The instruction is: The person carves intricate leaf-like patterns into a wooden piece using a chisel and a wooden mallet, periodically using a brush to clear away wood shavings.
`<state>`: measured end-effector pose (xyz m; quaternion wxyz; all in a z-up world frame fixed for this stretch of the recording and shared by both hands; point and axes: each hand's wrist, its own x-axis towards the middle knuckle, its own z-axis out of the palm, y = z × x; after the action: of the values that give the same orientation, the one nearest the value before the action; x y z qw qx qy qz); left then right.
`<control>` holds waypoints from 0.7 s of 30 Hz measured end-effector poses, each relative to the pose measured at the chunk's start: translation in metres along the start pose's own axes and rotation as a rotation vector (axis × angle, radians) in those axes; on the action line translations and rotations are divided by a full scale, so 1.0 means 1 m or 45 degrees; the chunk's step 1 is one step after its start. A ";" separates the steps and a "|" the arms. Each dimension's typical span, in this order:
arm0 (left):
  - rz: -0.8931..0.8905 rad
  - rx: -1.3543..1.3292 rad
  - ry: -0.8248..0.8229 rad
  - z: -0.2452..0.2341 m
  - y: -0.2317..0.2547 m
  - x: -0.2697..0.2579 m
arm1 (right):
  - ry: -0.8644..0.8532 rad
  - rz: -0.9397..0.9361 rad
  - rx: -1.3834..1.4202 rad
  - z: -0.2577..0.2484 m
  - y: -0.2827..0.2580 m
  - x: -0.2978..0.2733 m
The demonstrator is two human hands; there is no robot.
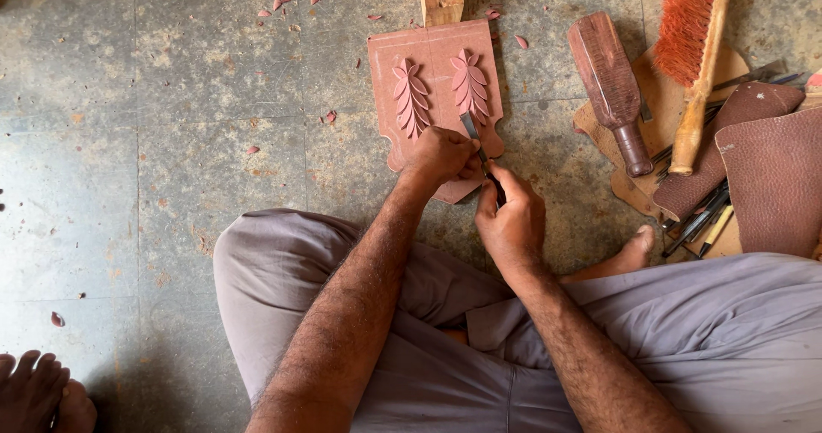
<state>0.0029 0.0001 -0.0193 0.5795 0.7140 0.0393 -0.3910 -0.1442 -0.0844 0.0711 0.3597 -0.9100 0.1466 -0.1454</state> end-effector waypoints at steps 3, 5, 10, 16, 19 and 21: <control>-0.026 -0.135 0.032 0.003 -0.001 0.004 | -0.009 -0.019 -0.039 0.006 0.004 0.005; -0.003 -0.180 0.056 0.003 0.000 0.004 | -0.015 -0.006 -0.043 0.009 0.006 0.009; 0.015 -0.102 0.090 -0.001 0.009 -0.004 | -0.018 -0.020 -0.080 0.010 0.006 0.014; 0.014 -0.214 -0.006 -0.007 0.008 -0.004 | -0.043 0.053 -0.125 -0.002 -0.009 0.015; 0.024 -0.211 -0.034 -0.007 0.005 0.001 | -0.068 0.113 -0.164 -0.004 -0.012 0.018; 0.033 -0.196 -0.035 -0.006 0.004 0.001 | -0.077 0.146 -0.157 -0.005 -0.013 0.023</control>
<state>0.0089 0.0036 -0.0170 0.6382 0.6623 0.0518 -0.3890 -0.1232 -0.0866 0.0871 0.3150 -0.9244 0.1961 -0.0877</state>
